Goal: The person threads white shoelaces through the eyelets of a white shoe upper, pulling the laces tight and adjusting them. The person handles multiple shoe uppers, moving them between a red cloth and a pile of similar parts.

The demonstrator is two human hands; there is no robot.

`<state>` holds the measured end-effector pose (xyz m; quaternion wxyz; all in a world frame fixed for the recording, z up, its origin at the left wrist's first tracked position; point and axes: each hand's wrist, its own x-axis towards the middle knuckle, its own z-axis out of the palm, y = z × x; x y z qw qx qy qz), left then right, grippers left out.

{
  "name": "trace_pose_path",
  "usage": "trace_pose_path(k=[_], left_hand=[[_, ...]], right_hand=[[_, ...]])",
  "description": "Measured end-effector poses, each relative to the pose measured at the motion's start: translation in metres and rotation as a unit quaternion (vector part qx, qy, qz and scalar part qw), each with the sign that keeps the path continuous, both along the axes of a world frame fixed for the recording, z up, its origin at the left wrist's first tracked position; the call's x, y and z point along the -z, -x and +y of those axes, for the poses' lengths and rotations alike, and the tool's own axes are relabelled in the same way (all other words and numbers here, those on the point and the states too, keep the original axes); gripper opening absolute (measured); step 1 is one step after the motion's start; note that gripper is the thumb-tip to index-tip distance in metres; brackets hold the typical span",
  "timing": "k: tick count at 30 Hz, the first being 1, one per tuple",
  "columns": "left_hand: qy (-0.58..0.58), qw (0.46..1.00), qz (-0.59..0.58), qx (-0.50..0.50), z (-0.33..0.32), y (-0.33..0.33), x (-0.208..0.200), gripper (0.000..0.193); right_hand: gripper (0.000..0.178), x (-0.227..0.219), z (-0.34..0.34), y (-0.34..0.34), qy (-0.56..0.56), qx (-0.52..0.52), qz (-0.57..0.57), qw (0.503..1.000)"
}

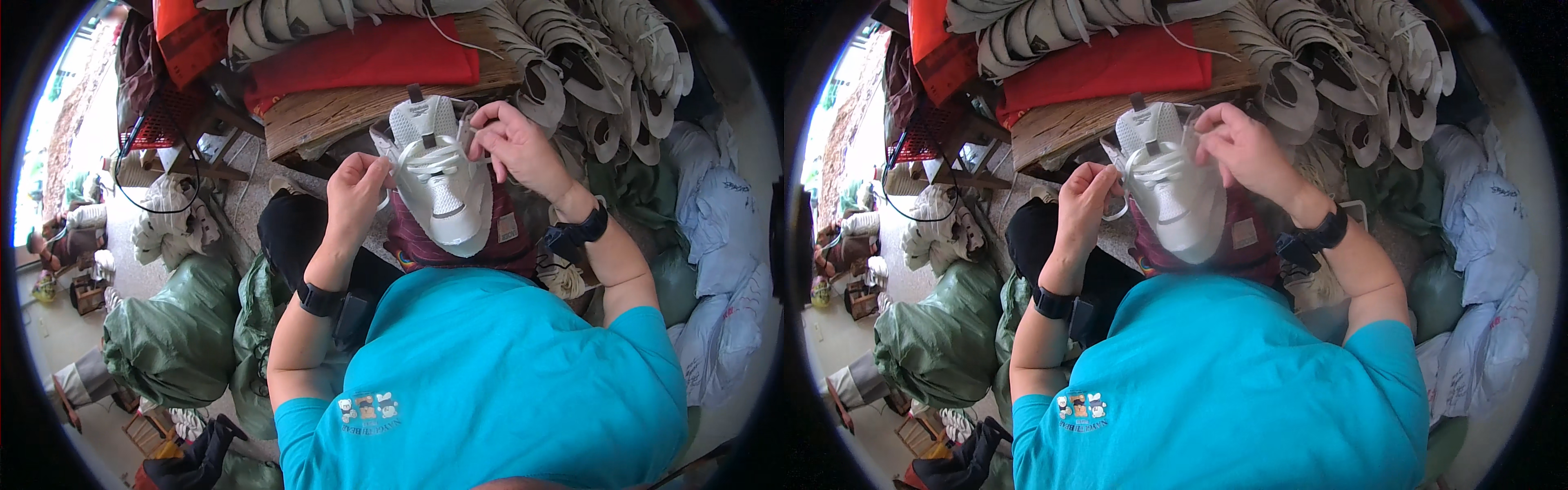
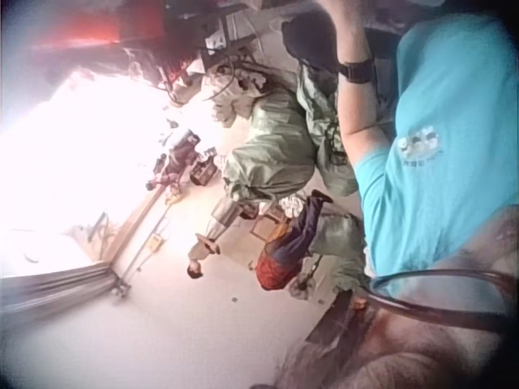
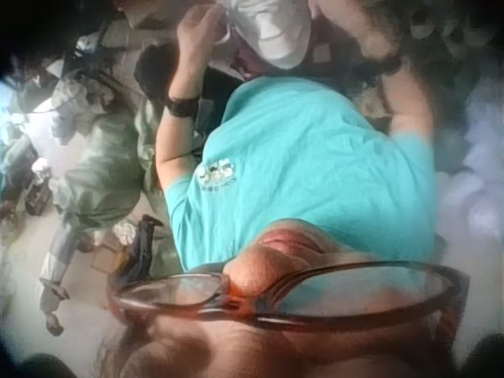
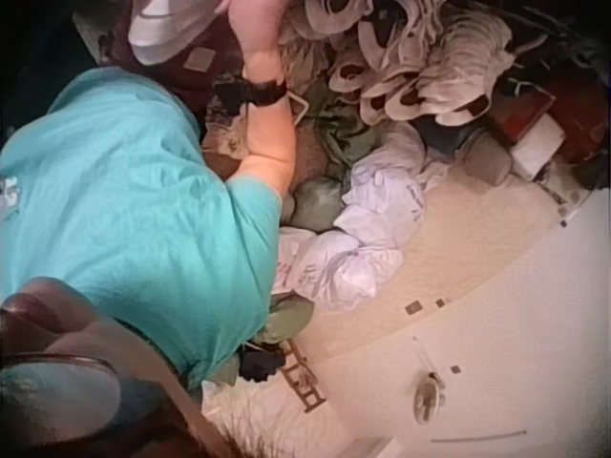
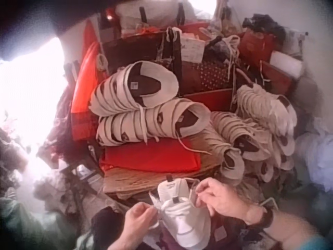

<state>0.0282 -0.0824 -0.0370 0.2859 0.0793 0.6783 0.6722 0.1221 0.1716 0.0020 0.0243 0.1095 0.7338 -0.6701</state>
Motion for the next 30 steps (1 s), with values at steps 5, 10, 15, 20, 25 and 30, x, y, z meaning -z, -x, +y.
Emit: trace_pose_path(k=[5,10,15,20,25,30], left_hand=[[0.019,0.999,0.013,0.033,0.004,0.007,-0.006,0.017],[0.077,0.993,0.051,0.071,0.004,0.027,-0.004,0.013],[0.299,0.893,0.304,0.140,0.011,0.033,-0.030,0.019],[0.342,0.828,0.403,0.188,0.015,0.035,-0.041,0.020],[0.300,0.798,0.481,0.203,0.014,0.044,-0.042,0.018],[0.160,0.771,0.555,0.268,0.005,0.075,-0.050,0.026]], right_hand=[[0.006,-0.004,0.000,0.006,-0.042,-0.032,-0.007,0.999],[0.012,-0.020,0.000,0.019,-0.361,-0.099,0.047,0.926],[0.018,-0.023,-0.007,0.029,-0.482,-0.131,0.103,0.860],[0.022,-0.035,-0.001,0.029,-0.521,-0.194,0.087,0.827],[0.024,-0.050,0.008,0.038,-0.592,-0.217,0.222,0.743],[0.027,-0.050,0.023,0.058,-0.503,-0.313,0.201,0.780]])
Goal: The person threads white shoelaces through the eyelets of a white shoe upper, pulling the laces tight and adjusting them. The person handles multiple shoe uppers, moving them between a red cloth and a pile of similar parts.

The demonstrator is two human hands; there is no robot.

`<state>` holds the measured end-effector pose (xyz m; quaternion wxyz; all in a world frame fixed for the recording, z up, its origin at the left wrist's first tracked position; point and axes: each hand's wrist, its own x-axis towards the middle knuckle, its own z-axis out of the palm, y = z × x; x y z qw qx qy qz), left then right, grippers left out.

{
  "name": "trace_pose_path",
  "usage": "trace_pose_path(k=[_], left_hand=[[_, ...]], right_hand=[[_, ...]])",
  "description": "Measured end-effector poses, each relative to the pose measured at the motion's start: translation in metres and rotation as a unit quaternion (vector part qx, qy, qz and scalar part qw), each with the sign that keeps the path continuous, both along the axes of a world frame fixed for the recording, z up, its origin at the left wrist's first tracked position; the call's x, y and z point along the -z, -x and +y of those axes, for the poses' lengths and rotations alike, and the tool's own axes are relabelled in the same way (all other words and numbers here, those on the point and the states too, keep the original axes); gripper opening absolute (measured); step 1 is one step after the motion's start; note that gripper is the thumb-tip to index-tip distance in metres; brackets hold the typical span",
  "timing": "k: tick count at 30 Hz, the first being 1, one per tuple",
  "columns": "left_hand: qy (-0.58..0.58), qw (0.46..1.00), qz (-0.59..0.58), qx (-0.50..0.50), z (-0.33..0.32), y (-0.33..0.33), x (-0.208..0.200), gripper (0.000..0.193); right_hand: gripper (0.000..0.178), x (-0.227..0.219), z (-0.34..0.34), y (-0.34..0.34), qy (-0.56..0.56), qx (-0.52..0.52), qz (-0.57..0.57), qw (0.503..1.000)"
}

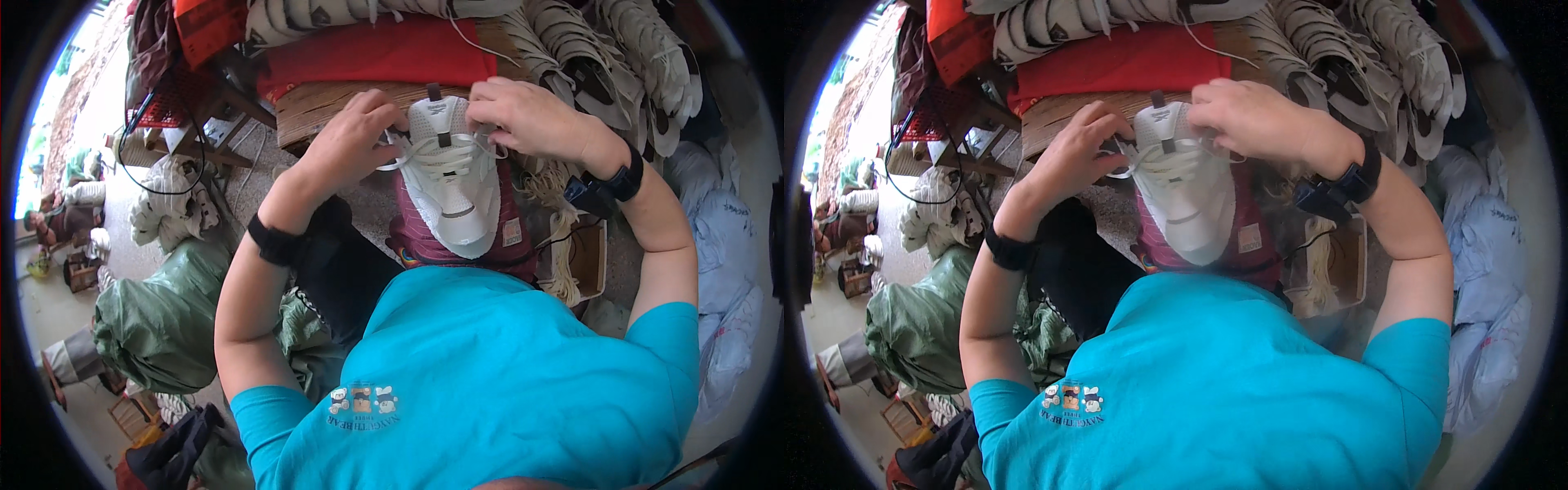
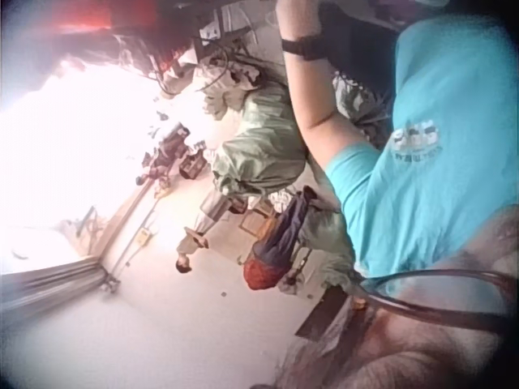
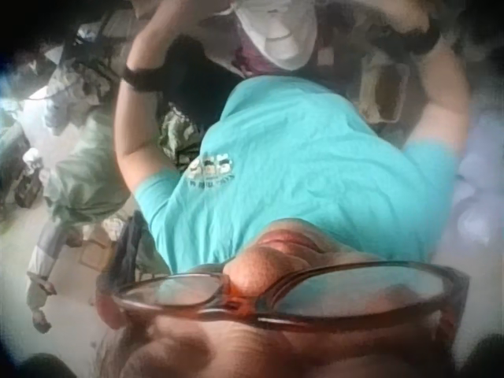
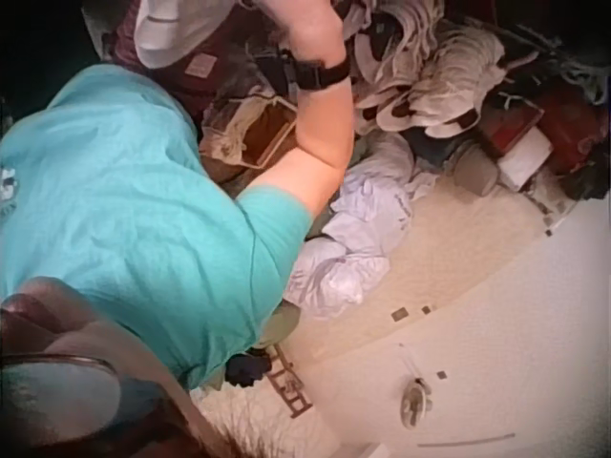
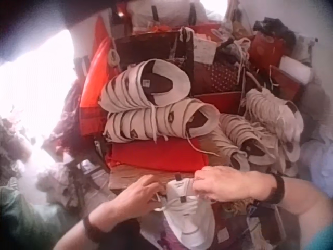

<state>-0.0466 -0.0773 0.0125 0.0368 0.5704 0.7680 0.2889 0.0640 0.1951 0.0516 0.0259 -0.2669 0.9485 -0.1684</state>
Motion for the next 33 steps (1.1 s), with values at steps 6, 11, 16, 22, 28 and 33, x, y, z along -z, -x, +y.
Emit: trace_pose_path(k=[6,11,16,22,28,33], left_hand=[[0.023,0.993,-0.112,0.041,-0.005,0.011,0.014,0.023],[0.034,0.974,-0.225,-0.002,-0.001,0.007,0.020,0.017],[0.031,0.952,-0.304,-0.006,0.001,0.009,0.025,0.020],[-0.139,0.870,-0.453,-0.137,0.004,-0.025,0.049,0.019],[-0.218,0.708,-0.645,-0.189,0.008,-0.036,0.038,0.018],[-0.280,0.852,-0.435,-0.086,0.021,-0.038,-0.028,0.017]], right_hand=[[0.014,0.000,0.007,0.001,0.043,0.037,-0.085,0.995],[0.020,0.005,0.004,0.006,0.079,0.083,-0.117,0.986],[0.023,-0.008,-0.017,0.019,-0.099,0.070,-0.132,0.984],[0.027,0.012,-0.007,0.029,0.039,0.178,-0.250,0.951],[0.017,0.020,-0.007,-0.002,0.318,0.265,-0.242,0.878],[0.012,-0.018,-0.035,-0.003,0.388,0.178,-0.097,0.899]])
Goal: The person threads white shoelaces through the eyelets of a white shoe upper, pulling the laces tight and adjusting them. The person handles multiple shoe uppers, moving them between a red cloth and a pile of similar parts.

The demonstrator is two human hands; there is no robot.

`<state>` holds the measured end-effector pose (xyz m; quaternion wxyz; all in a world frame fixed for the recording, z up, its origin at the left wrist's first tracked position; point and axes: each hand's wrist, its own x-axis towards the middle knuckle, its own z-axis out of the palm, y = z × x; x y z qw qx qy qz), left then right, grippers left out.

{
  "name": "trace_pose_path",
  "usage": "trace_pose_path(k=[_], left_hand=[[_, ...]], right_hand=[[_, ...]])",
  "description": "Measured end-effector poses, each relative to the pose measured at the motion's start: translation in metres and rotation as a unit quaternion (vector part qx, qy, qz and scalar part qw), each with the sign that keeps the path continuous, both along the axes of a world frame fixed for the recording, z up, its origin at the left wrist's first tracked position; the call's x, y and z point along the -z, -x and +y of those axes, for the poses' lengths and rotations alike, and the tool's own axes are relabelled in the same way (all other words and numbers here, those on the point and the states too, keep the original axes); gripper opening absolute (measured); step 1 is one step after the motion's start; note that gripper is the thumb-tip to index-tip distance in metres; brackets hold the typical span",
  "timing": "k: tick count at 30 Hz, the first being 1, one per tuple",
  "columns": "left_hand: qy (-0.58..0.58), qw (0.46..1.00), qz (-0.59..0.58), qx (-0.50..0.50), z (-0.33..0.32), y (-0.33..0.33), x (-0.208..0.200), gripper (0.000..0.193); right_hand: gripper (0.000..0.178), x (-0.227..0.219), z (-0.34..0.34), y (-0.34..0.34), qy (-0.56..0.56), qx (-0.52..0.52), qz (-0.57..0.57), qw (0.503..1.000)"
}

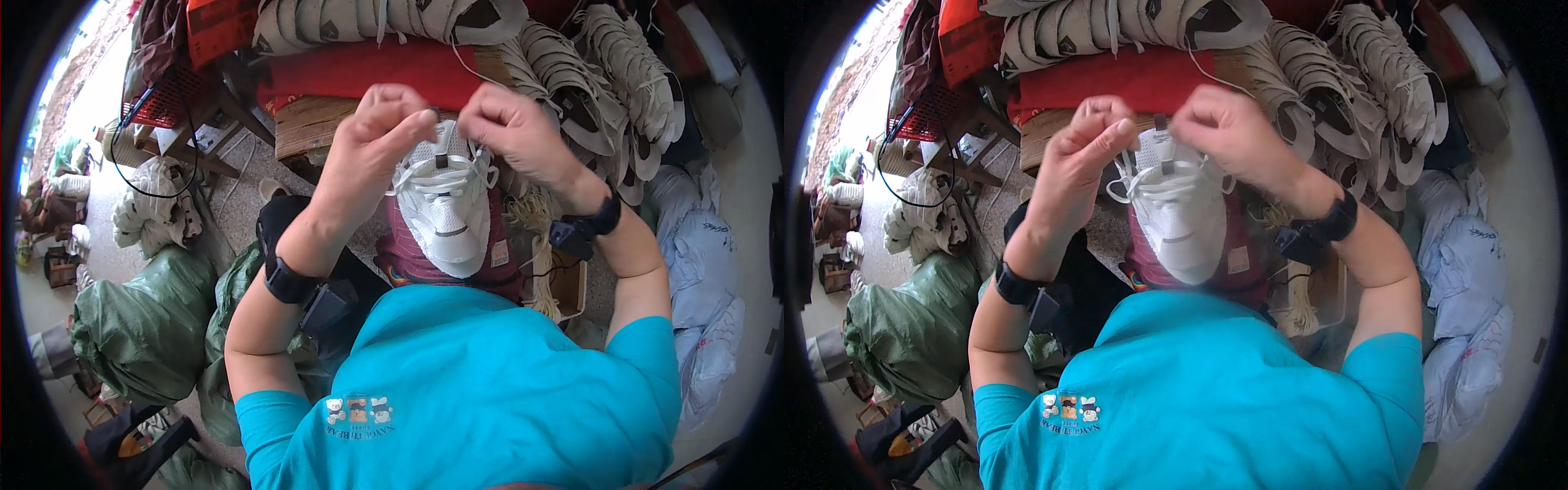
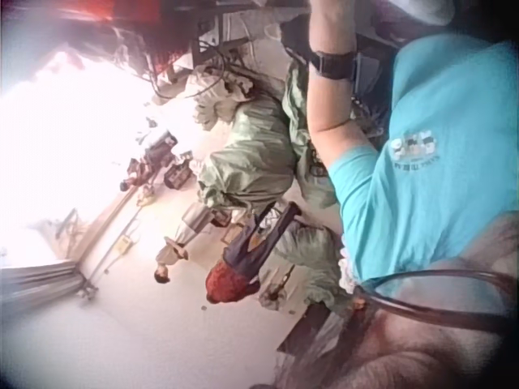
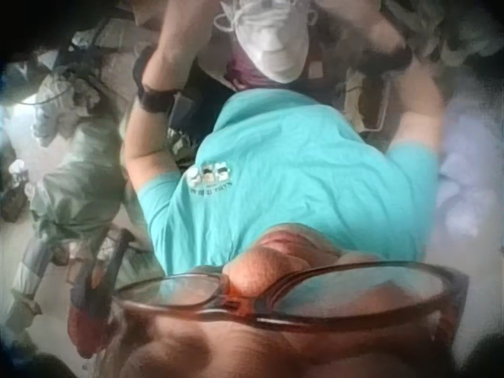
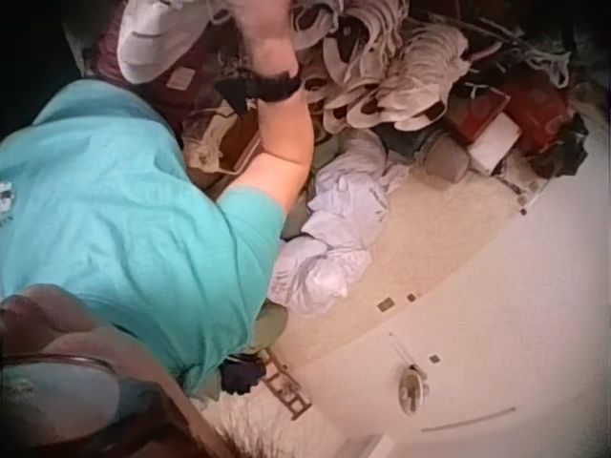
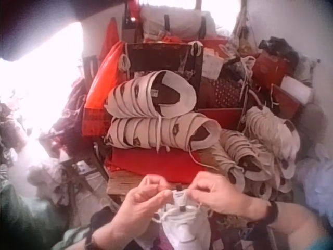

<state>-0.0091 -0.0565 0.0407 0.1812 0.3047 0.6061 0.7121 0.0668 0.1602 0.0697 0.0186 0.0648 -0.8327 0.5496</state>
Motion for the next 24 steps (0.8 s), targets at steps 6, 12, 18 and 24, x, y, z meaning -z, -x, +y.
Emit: trace_pose_path(k=[6,12,18,24], left_hand=[[0.030,0.992,-0.009,0.126,0.012,-0.014,-0.038,0.022],[-0.107,0.985,0.005,0.135,0.006,-0.012,-0.061,0.023],[-0.121,0.990,-0.058,0.040,0.001,-0.003,-0.039,0.023],[-0.197,0.942,-0.269,0.034,-0.027,0.023,0.024,0.023]], right_hand=[[0.011,-0.051,-0.016,0.008,-0.115,-0.033,0.192,0.974],[0.028,-0.011,-0.005,0.028,0.291,-0.173,-0.093,0.936],[0.029,0.017,-0.027,0.038,0.357,-0.213,-0.132,0.900],[0.020,0.028,-0.014,0.015,0.340,0.025,-0.136,0.930]])
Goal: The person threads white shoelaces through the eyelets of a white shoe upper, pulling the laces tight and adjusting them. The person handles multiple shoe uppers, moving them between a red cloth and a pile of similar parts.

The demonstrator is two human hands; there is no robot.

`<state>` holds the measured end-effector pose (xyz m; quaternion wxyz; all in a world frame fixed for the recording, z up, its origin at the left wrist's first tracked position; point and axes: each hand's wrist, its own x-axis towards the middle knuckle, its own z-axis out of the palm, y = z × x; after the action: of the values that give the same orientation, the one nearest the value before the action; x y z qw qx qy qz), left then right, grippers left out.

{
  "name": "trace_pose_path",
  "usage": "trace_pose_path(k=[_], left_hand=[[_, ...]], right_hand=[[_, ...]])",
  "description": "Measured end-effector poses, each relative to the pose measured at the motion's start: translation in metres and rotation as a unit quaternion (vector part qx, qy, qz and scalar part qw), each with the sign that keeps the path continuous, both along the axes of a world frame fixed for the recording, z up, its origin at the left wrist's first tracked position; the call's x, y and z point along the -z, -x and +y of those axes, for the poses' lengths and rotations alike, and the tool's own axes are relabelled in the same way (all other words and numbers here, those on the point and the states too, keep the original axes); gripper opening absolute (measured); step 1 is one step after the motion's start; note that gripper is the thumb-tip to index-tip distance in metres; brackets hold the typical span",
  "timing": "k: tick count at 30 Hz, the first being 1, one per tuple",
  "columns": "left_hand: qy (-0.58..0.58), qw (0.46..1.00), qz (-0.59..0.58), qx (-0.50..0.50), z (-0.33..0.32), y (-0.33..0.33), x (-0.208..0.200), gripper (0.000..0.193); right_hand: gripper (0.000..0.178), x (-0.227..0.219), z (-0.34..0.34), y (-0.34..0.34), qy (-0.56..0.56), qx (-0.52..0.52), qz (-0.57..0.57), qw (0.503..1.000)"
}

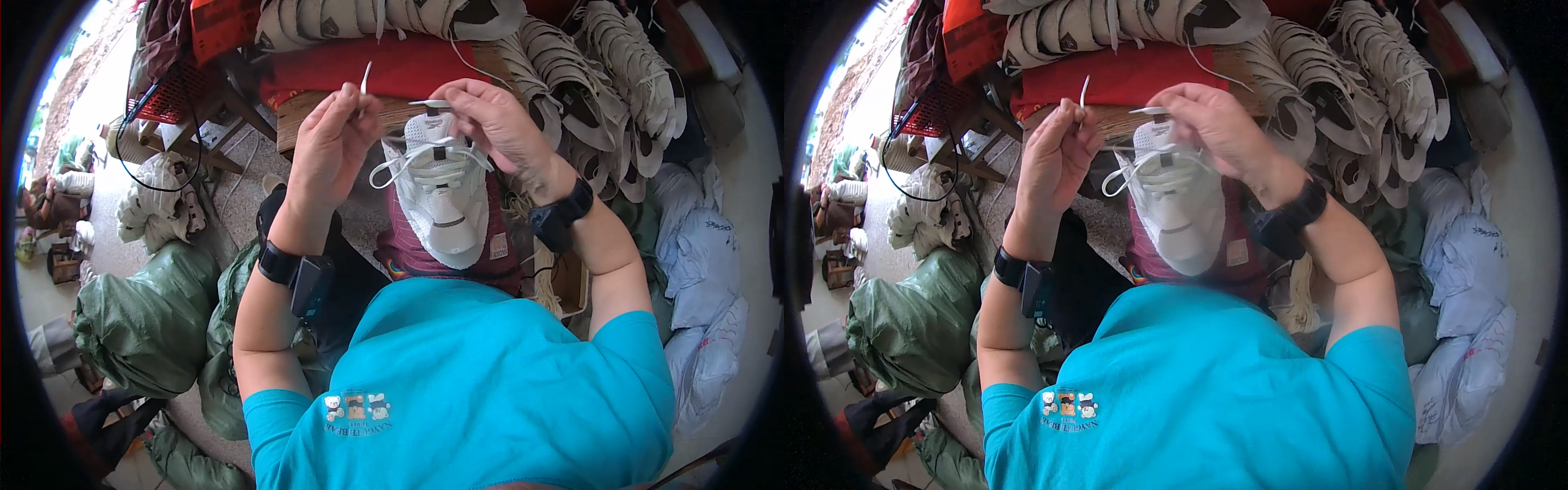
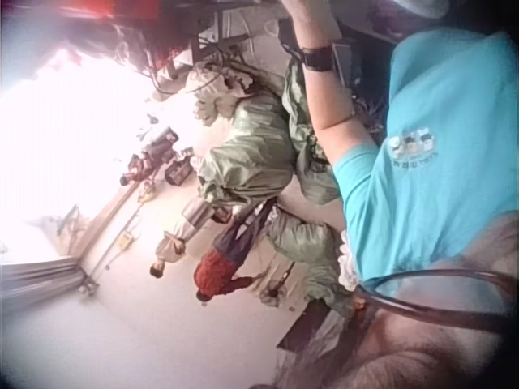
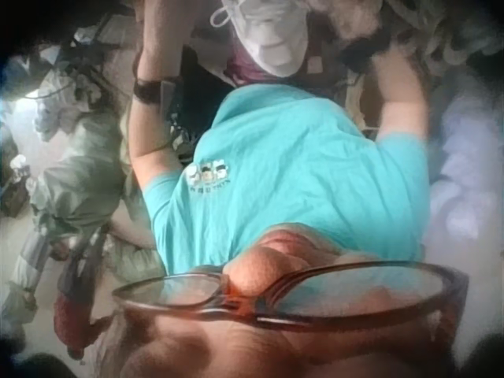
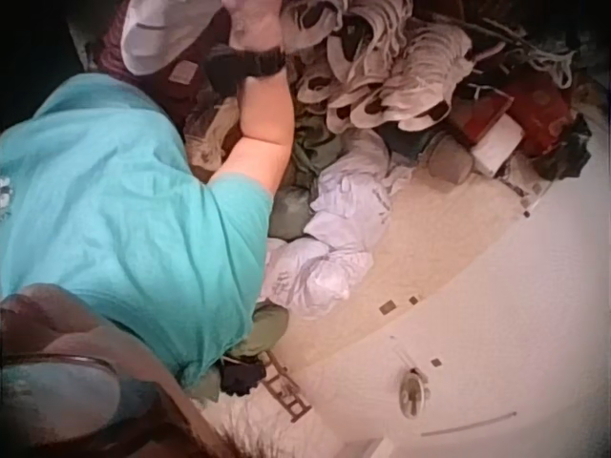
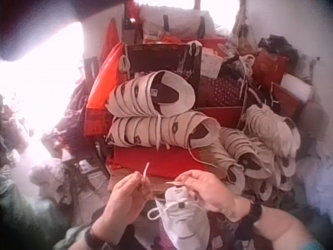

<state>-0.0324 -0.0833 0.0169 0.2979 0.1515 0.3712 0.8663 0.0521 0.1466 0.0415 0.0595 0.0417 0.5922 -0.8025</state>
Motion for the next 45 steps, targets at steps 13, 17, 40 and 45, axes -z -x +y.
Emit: trace_pose_path(k=[13,17,40,45], left_hand=[[0.386,0.891,0.208,-0.117,-0.020,-0.005,0.062,0.017],[0.297,0.925,0.198,-0.131,-0.008,-0.019,0.057,0.014],[0.296,0.940,0.158,-0.057,0.000,-0.035,0.052,0.033],[0.322,0.935,0.144,-0.033,0.003,-0.027,0.050,0.033]], right_hand=[[0.022,0.027,0.074,-0.050,-0.122,0.204,-0.014,0.971],[0.022,0.026,0.054,-0.058,-0.231,0.098,0.015,0.968],[0.019,0.023,0.021,-0.046,-0.563,0.047,0.136,0.814],[0.024,0.015,0.028,-0.040,-0.538,-0.014,0.087,0.838]])
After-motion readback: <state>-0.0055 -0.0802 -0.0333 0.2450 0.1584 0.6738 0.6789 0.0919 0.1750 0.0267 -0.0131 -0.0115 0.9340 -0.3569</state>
